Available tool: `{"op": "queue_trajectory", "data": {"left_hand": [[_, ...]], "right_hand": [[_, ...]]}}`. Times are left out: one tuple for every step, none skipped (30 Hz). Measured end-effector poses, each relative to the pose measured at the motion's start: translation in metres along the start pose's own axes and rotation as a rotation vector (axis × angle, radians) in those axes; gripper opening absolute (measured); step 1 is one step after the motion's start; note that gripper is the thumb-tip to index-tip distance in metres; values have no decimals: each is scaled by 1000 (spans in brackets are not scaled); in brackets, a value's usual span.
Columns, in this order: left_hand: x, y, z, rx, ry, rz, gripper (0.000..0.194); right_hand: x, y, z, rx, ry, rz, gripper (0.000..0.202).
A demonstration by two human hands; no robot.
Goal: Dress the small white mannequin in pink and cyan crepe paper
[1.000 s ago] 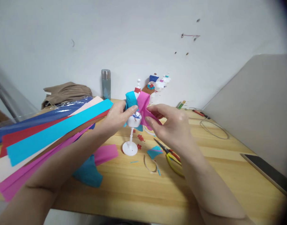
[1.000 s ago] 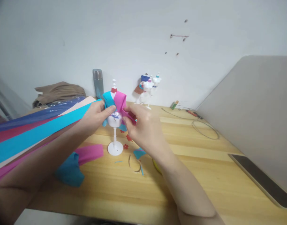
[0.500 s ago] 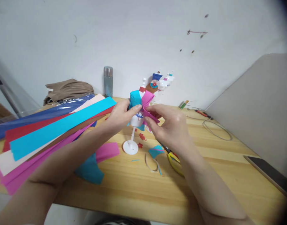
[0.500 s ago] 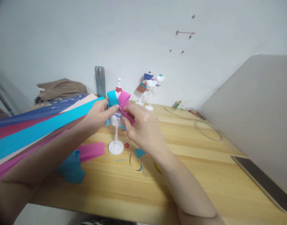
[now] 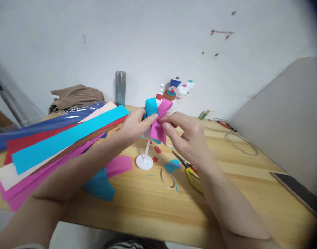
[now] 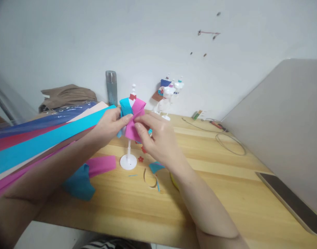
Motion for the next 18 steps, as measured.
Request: {"op": "queue_trajectory", "data": {"left_hand": [[0,1,-1,-4,-5,-8,27],[1,1,-1,-6,-10,-15,27],[1,2,-2,-8,-13,-18,29],[2,3,-3,-9,-16,-19,30],[2,3,-3,-10,-17,-19,32],[3,4,-4,-9,-16,-21,34],[4,4,-5,-11,-15,-27,35],[5,5,-5,-16,-13,-34,36],[6,5,-5,-21,-10,-41,37],[6,6,-5,-30,-8,-43,39],[7,6,-4,-40,-5,-38,40],[7,7,-4,-50,-3,-29,41],[7,7,-4,-59,1,-17,42],[8,6,-3,-66,6,-7,42],[8,6,-3,-72,14,-3,42],[9,5,-4,-78,22,-8,43],[9,5,-4,-84,30,-21,45],[10,4,-5,-92,38,-39,48]], "right_hand": [[2,1,0,13,4,4,16],[4,3,0,21,11,7,15],[5,4,1,25,18,10,15],[5,5,1,25,25,11,16],[6,5,1,24,31,9,17],[6,5,1,26,36,5,19],[6,5,1,29,43,0,20],[6,5,1,32,50,-7,21],[7,5,1,36,57,-15,22],[7,5,1,38,62,-24,24],[8,5,0,40,65,-33,24],[8,5,0,41,66,-43,25],[9,5,0,40,63,-53,24],[9,4,0,37,60,-63,24],[9,4,0,35,59,-73,23],[9,4,0,32,57,-81,23],[9,4,0,31,54,-86,23],[9,4,0,30,55,-89,23]]}}
Point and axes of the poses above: each hand's wrist, its own z-axis towards the middle knuckle, its own y-axis out of the palm, x = y × z, the point moved 3 cm from there along z, towards the middle knuckle, and after that the axes turned 2 degrees about -x, right-handed, at the moved point
